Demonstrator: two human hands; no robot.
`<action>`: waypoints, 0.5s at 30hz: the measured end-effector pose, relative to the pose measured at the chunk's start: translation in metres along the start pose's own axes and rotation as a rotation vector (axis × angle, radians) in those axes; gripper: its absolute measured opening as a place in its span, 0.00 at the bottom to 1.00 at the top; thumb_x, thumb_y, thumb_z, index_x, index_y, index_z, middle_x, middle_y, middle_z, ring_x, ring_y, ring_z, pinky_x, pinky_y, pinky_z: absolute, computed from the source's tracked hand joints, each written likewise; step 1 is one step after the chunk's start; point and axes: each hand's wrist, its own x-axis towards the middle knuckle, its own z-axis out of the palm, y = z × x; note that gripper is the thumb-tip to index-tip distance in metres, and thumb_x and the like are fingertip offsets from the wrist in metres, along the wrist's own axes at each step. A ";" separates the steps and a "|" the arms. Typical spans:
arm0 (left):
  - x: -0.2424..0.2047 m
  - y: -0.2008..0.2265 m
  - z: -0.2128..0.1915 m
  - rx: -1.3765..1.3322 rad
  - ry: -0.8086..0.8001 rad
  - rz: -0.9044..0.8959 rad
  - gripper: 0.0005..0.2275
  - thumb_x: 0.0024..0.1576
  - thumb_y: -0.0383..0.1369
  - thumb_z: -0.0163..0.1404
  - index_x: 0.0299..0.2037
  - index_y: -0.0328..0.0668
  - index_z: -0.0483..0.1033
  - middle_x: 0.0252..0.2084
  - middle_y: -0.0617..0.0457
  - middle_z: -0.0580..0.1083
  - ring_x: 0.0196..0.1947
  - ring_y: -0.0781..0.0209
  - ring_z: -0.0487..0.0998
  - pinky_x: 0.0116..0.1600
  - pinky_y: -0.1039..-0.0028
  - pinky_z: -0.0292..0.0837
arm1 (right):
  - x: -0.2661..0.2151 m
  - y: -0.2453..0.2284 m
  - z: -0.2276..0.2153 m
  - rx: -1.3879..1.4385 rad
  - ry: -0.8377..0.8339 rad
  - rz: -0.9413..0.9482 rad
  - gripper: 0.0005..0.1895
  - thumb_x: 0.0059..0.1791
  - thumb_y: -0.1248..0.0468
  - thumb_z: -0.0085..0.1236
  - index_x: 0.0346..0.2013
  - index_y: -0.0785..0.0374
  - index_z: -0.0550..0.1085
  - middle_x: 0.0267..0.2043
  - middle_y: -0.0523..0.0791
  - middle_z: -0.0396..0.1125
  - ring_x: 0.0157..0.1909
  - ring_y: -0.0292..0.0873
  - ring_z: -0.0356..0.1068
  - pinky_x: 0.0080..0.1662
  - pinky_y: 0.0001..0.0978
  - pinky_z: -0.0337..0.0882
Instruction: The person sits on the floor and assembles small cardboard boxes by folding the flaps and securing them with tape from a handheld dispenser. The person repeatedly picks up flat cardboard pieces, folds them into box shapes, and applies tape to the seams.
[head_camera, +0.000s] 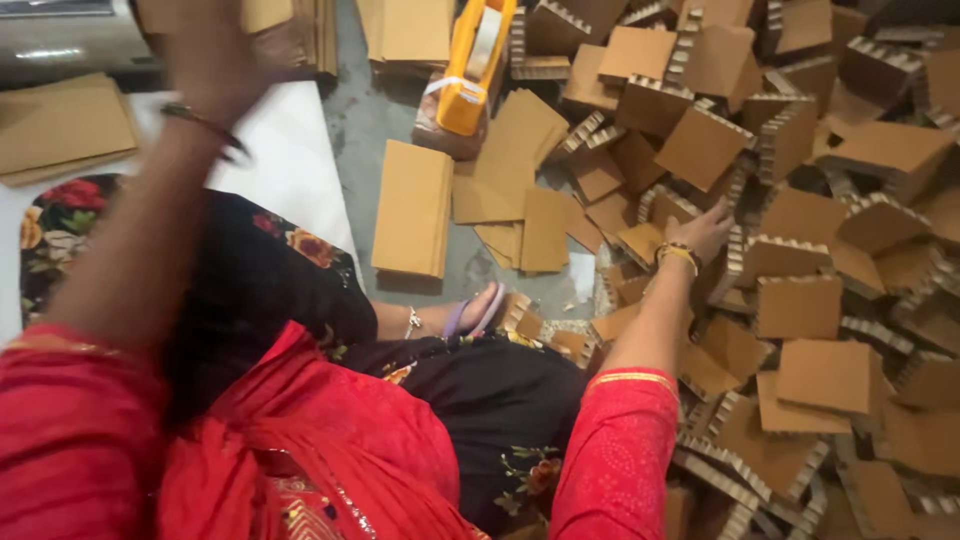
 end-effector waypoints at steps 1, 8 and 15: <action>0.000 0.015 0.023 -0.114 0.066 0.123 0.24 0.62 0.53 0.61 0.51 0.37 0.76 0.46 0.39 0.75 0.46 0.40 0.78 0.51 0.55 0.73 | -0.006 -0.008 -0.001 -0.034 -0.011 0.028 0.47 0.40 0.54 0.75 0.68 0.58 0.61 0.66 0.55 0.54 0.62 0.62 0.60 0.58 0.54 0.65; -0.040 0.029 0.174 -0.131 -0.350 0.243 0.30 0.47 0.38 0.63 0.62 0.47 0.70 0.56 0.40 0.69 0.53 0.37 0.73 0.54 0.54 0.71 | -0.062 -0.038 0.011 -0.112 0.096 -0.005 0.14 0.51 0.64 0.69 0.48 0.50 0.74 0.54 0.44 0.70 0.57 0.53 0.69 0.57 0.47 0.71; -0.032 0.007 0.206 -0.305 -0.322 0.182 0.23 0.45 0.32 0.65 0.53 0.44 0.77 0.45 0.42 0.75 0.47 0.41 0.77 0.52 0.58 0.73 | -0.113 -0.162 -0.080 0.740 -0.212 -0.370 0.19 0.50 0.64 0.76 0.49 0.60 0.73 0.45 0.45 0.71 0.47 0.45 0.69 0.50 0.39 0.70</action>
